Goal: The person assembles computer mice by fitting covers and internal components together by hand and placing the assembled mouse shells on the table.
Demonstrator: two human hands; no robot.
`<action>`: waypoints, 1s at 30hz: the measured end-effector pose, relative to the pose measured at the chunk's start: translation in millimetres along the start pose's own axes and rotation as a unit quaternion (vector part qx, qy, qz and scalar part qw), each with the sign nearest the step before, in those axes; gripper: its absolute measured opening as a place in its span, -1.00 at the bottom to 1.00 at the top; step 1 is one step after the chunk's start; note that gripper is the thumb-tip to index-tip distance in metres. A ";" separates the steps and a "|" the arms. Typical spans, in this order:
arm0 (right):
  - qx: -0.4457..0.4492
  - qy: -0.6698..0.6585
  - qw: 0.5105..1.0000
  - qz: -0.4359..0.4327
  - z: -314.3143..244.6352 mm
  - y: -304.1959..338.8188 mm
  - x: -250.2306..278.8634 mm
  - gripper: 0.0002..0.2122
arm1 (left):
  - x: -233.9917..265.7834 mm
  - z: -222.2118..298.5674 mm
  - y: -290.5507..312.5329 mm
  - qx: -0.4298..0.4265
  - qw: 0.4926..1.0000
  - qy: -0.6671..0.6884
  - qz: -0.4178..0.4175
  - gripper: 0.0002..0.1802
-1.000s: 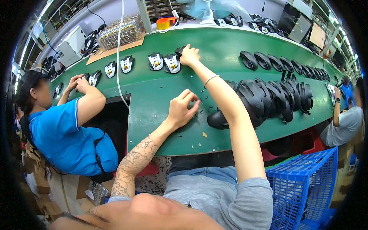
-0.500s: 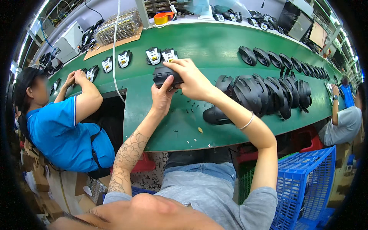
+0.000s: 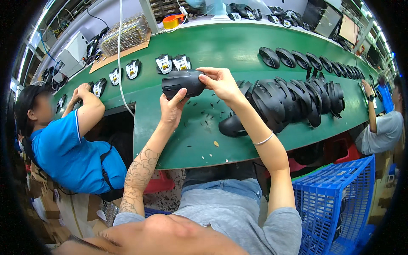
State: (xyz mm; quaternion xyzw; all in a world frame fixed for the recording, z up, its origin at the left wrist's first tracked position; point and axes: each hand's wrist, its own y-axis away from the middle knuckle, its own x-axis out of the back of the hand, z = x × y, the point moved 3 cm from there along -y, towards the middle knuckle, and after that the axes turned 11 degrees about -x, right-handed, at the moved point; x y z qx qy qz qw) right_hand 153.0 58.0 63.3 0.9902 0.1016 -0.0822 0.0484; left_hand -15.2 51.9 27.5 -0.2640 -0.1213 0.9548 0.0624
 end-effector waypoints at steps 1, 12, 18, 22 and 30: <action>-0.002 -0.001 1.000 0.002 2.3 -0.2 1.3 -0.66 | -0.5 -0.8 -0.8 -0.002 1.000 0.010 0.007 -0.62; 0.009 -0.044 0.999 0.023 10.1 -0.7 1.9 -0.72 | 2.5 -3.3 -0.3 0.027 0.999 0.018 -0.013 -0.58; -0.004 -0.033 0.999 0.031 14.3 -2.7 0.9 -0.72 | 4.9 -6.4 -3.9 0.074 0.988 0.128 0.041 -0.53; -0.009 -0.017 0.999 0.035 19.3 -5.7 2.2 -0.72 | 13.6 -13.9 -7.7 0.128 0.968 0.209 0.045 -0.49; -0.047 0.026 0.997 0.058 11.6 0.2 1.7 -0.65 | 15.6 -16.5 -7.2 0.141 0.970 0.195 0.036 -0.49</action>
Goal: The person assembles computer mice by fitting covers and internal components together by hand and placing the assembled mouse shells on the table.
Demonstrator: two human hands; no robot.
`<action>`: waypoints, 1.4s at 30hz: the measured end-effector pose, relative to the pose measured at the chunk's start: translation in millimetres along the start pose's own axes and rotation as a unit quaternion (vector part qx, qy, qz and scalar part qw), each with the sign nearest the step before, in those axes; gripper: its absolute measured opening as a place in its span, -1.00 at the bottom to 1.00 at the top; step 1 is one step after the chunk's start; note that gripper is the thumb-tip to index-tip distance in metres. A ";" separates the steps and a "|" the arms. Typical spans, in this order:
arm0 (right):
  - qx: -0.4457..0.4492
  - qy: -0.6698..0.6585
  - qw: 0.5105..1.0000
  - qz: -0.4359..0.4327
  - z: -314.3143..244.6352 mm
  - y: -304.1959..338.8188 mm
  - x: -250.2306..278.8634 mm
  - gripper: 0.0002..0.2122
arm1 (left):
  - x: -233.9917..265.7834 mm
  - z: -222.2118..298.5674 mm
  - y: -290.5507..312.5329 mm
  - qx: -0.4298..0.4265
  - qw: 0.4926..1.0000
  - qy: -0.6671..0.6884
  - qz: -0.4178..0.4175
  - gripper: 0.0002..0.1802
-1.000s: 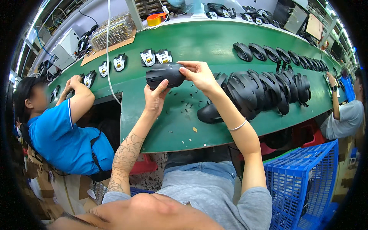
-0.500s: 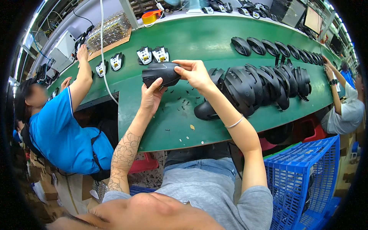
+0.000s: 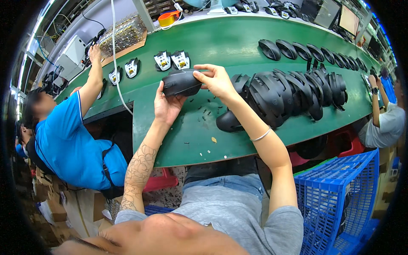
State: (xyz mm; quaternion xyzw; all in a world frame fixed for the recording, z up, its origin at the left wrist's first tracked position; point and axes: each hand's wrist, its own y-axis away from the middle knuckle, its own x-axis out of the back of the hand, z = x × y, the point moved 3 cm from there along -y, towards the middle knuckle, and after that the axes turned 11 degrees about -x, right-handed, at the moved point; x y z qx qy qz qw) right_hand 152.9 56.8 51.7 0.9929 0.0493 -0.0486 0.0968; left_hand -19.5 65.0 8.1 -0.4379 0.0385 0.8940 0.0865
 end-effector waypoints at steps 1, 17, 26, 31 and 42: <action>0.000 -0.001 1.000 0.000 1.8 -1.1 -1.4 -0.65 | -0.2 -0.3 0.0 0.001 1.000 -0.001 0.000 -0.49; 0.414 0.533 0.730 0.106 -9.6 23.5 -41.7 -0.54 | -1.8 -8.3 5.5 -0.034 0.994 -0.101 -0.022 -0.36; 0.396 0.550 0.727 0.107 -16.6 12.7 -50.0 -0.66 | -4.8 -8.5 4.2 -0.006 0.998 -0.046 -0.047 -0.32; 0.350 0.545 0.718 0.255 -37.7 -39.6 -35.6 -0.78 | -21.8 0.0 17.6 -0.042 0.981 -0.166 -0.089 -0.37; -0.081 0.715 0.683 0.123 -13.1 -113.6 27.7 -0.21 | -34.0 -17.6 33.2 -0.121 0.881 -0.386 -0.244 -0.62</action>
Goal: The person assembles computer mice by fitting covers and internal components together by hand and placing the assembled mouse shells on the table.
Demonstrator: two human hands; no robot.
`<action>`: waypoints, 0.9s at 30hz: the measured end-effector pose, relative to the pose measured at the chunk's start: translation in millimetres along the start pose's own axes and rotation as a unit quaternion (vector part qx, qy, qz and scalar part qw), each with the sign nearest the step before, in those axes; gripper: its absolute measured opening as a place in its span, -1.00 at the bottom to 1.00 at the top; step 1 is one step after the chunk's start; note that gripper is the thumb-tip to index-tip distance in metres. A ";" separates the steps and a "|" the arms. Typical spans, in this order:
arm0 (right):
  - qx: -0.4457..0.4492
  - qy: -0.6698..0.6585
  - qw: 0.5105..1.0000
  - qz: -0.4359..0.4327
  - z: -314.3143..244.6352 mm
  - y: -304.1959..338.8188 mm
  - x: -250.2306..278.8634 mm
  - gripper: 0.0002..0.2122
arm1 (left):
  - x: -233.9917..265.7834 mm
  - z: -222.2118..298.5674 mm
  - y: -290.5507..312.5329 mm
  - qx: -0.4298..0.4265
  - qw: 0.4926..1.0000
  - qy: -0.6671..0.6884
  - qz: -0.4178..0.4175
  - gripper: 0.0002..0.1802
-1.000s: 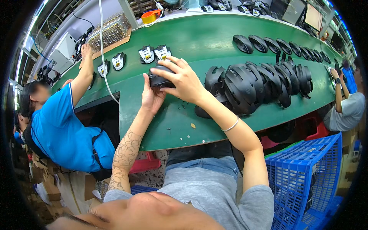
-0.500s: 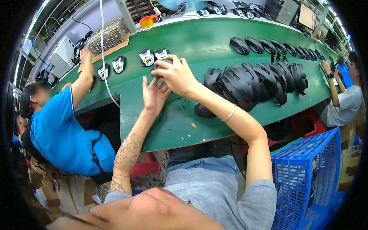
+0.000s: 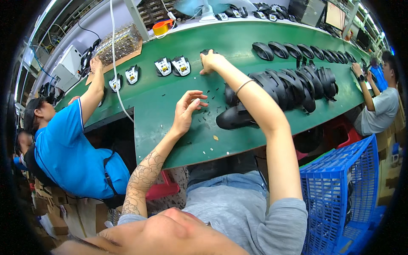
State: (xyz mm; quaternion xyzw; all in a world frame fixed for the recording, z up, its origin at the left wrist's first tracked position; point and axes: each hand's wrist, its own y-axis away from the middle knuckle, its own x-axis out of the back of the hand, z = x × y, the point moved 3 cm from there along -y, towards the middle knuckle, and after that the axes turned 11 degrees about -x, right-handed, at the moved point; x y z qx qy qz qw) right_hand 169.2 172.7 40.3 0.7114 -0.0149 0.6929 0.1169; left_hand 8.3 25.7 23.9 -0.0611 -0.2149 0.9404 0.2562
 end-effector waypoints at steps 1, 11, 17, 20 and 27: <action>0.035 0.038 0.998 -0.027 6.6 2.9 9.8 -0.30 | -3.8 1.1 -0.6 0.001 1.000 0.003 -0.003 -0.62; 0.045 0.261 0.938 -0.226 30.4 75.7 27.7 -0.20 | -7.5 2.3 -0.6 -0.063 0.995 -0.068 0.024 -0.75; 0.086 0.217 0.943 -0.237 34.1 88.7 19.9 -0.22 | -6.8 -0.2 -1.3 -0.066 0.994 -0.080 0.039 -0.78; 0.089 0.230 0.947 -0.207 29.9 86.6 19.6 -0.31 | -2.2 -3.1 -0.3 -0.059 0.993 -0.090 0.047 -0.77; 0.138 0.184 0.953 -0.197 34.1 84.0 21.3 -0.61 | -2.4 -1.8 -2.2 -0.065 0.992 -0.091 0.056 -0.73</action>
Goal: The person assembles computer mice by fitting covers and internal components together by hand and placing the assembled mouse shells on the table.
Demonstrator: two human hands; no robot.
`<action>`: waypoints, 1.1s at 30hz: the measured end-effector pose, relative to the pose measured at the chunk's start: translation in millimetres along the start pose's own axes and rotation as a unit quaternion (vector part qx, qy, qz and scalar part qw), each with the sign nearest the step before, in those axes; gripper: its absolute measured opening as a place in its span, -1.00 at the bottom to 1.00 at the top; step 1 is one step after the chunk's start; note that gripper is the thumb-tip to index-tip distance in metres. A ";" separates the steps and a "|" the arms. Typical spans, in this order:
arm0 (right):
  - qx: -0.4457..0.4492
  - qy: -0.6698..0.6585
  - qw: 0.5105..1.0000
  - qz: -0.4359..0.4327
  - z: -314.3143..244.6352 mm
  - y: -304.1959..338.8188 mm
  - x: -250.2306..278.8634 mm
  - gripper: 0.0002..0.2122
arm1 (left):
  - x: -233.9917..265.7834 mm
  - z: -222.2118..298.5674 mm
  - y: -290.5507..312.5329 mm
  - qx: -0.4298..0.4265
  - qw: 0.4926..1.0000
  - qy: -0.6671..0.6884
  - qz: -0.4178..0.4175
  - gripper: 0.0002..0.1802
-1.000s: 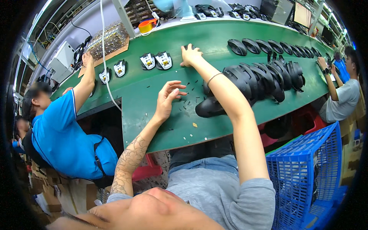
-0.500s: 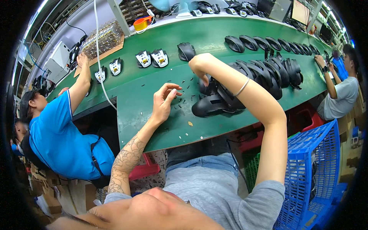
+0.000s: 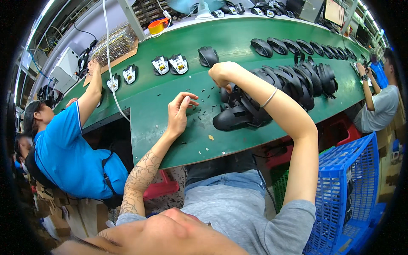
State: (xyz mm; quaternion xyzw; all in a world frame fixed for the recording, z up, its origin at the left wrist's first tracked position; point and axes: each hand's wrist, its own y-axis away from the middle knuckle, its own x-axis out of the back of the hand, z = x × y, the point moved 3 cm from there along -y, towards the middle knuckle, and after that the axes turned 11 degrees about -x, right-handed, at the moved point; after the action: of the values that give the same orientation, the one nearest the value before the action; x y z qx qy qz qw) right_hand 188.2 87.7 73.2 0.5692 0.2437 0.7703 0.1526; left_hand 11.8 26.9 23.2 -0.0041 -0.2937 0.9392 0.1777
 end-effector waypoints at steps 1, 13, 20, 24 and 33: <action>0.015 -0.006 1.000 0.006 0.9 0.5 1.7 -0.63 | 0.4 0.1 0.4 0.000 1.000 0.000 -0.001 -0.73; 0.175 -0.214 0.948 0.157 5.1 36.1 45.9 -0.82 | 6.5 -3.5 0.8 0.025 0.999 0.007 0.026 -0.75; 0.267 -0.624 0.729 0.084 -21.6 36.9 42.9 -0.82 | 2.3 4.5 -2.1 0.008 0.995 0.008 0.097 -0.68; 0.244 -0.820 0.517 -0.010 -32.8 22.0 22.3 -0.81 | 8.1 -1.7 -3.9 -0.032 0.992 0.043 0.117 -0.75; 0.121 -0.769 0.618 0.107 -35.0 23.4 6.2 -0.56 | 14.3 -3.2 -2.8 -0.051 0.978 0.087 0.185 -0.84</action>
State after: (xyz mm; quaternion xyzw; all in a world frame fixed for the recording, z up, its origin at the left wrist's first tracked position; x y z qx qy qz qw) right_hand 154.0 64.3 82.8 0.9890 0.0658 0.0255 0.1301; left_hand -0.2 35.6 23.5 -0.1494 -0.3189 0.9356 0.0255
